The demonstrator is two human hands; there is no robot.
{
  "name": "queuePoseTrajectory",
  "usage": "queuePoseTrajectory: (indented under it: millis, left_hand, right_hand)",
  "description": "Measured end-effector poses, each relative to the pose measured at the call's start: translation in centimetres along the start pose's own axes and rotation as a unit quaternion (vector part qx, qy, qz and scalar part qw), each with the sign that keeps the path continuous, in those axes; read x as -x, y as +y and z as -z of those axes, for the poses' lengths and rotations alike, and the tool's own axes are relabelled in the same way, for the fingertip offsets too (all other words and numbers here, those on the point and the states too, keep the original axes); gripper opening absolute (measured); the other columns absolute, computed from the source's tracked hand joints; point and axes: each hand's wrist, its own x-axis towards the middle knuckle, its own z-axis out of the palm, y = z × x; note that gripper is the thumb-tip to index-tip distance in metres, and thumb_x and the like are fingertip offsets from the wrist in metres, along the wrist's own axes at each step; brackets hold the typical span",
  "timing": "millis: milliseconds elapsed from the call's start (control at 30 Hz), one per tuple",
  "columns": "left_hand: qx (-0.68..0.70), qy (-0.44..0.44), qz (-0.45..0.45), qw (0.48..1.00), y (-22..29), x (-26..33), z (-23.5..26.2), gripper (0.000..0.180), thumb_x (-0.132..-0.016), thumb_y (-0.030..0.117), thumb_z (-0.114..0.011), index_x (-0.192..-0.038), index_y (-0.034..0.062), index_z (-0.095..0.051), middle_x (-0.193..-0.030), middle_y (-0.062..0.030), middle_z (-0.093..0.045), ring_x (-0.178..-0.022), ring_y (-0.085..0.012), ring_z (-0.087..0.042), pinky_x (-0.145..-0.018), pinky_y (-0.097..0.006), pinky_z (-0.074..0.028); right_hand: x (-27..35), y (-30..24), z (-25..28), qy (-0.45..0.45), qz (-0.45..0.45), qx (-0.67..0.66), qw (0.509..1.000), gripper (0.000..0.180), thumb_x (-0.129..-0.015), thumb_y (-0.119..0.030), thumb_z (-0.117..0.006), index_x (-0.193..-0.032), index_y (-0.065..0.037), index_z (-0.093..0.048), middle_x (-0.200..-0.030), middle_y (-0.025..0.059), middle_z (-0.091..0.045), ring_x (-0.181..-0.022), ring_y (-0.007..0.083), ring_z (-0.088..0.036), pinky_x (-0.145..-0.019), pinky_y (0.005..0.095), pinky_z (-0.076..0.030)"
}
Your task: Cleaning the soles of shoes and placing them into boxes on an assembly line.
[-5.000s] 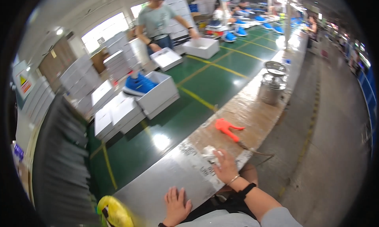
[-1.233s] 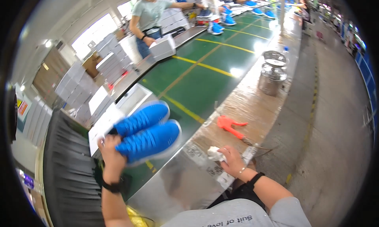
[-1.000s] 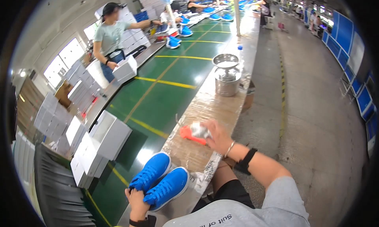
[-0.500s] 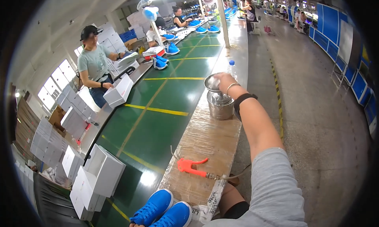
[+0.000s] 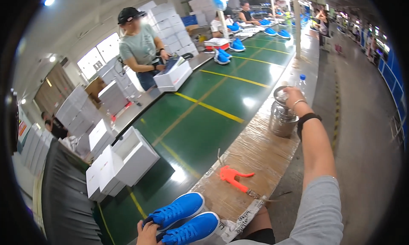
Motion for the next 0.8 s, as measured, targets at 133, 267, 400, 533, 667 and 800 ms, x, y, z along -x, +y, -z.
queuePoseTrajectory:
  millis: [133, 267, 400, 533, 667, 800]
  left_hand:
    - [0.158, 0.002, -0.098, 0.982, -1.1, 1.8, 1.3, 0.069, -0.064, 0.025, -0.072, -0.125, 0.0082, -0.044, -0.119, -0.0181, -0.051, -0.122, -0.0355, -0.038, -0.105, -0.058, -0.013]
    - [0.003, -0.036, -0.256, 0.966, -2.5, 1.5, 0.6, 0.046, -0.062, 0.049, -0.07, -0.089, 0.0123, -0.066, -0.123, -0.0309, -0.043, -0.119, -0.0438, -0.038, -0.104, -0.054, -0.021]
    - [0.043, -0.054, -0.274, 0.959, -2.5, 0.3, -0.2, 0.047, -0.059, 0.054, -0.071, -0.071, 0.0089, -0.069, -0.106, -0.0271, -0.051, -0.102, -0.0382, -0.047, -0.094, -0.045, -0.033]
    - [0.11, -0.103, -0.193, 0.969, 0.1, 0.5, 3.2, 0.05, -0.064, 0.056, -0.07, -0.069, 0.0059, -0.068, -0.097, -0.0181, -0.059, -0.084, -0.0317, -0.057, -0.075, -0.041, -0.043]
    - [0.385, -0.033, -0.019, 0.922, 1.9, 0.1, 5.5, 0.048, -0.068, 0.044, -0.075, -0.074, -0.0018, -0.065, -0.068, -0.0104, -0.058, -0.06, -0.0217, -0.054, -0.057, -0.032, -0.044]
    - [0.797, -0.11, 0.093, 0.587, 1.6, 0.8, 3.2, 0.042, -0.088, 0.042, -0.056, -0.108, 0.0057, -0.062, -0.099, -0.0073, -0.065, -0.087, -0.0144, -0.061, -0.079, -0.028, -0.048]
  right_hand:
    - [0.4, -0.3, 1.4, 0.111, 0.027, -0.071, 0.991, 0.038, -0.072, 0.003, -0.056, -0.109, -0.006, -0.061, -0.112, 0.0184, -0.058, -0.107, 0.0328, -0.054, -0.094, 0.0352, -0.042]
    - [5.7, -1.5, 1.8, 0.119, -0.041, -0.453, 0.883, 0.045, -0.08, -0.003, -0.058, -0.124, -0.004, -0.051, -0.118, 0.0124, -0.056, -0.106, 0.0203, -0.054, -0.09, 0.0294, -0.042]
    - [14.0, -1.9, 2.6, 0.0, -0.12, -0.659, 0.742, 0.049, -0.085, -0.003, -0.053, -0.132, 0.001, -0.04, -0.12, 0.0121, -0.053, -0.104, 0.0191, -0.054, -0.088, 0.0299, -0.045]
    - [21.4, 0.0, 0.6, -0.065, -0.132, -0.749, 0.647, 0.04, -0.087, -0.009, -0.049, -0.126, 0.0, -0.046, -0.115, 0.0084, -0.057, -0.102, 0.0196, -0.057, -0.087, 0.0306, -0.046]
    - [26.5, 0.5, -2.5, -0.133, -0.203, -0.817, 0.523, 0.032, -0.088, -0.015, -0.048, -0.117, -0.003, -0.053, -0.107, 0.0066, -0.062, -0.096, 0.0192, -0.06, -0.084, 0.0327, -0.047]
    - [29.5, -5.6, -3.7, -0.198, -0.232, -0.826, 0.474, 0.03, -0.089, -0.016, -0.05, -0.116, -0.003, -0.053, -0.107, 0.0077, -0.062, -0.095, 0.0198, -0.06, -0.082, 0.0333, -0.049]
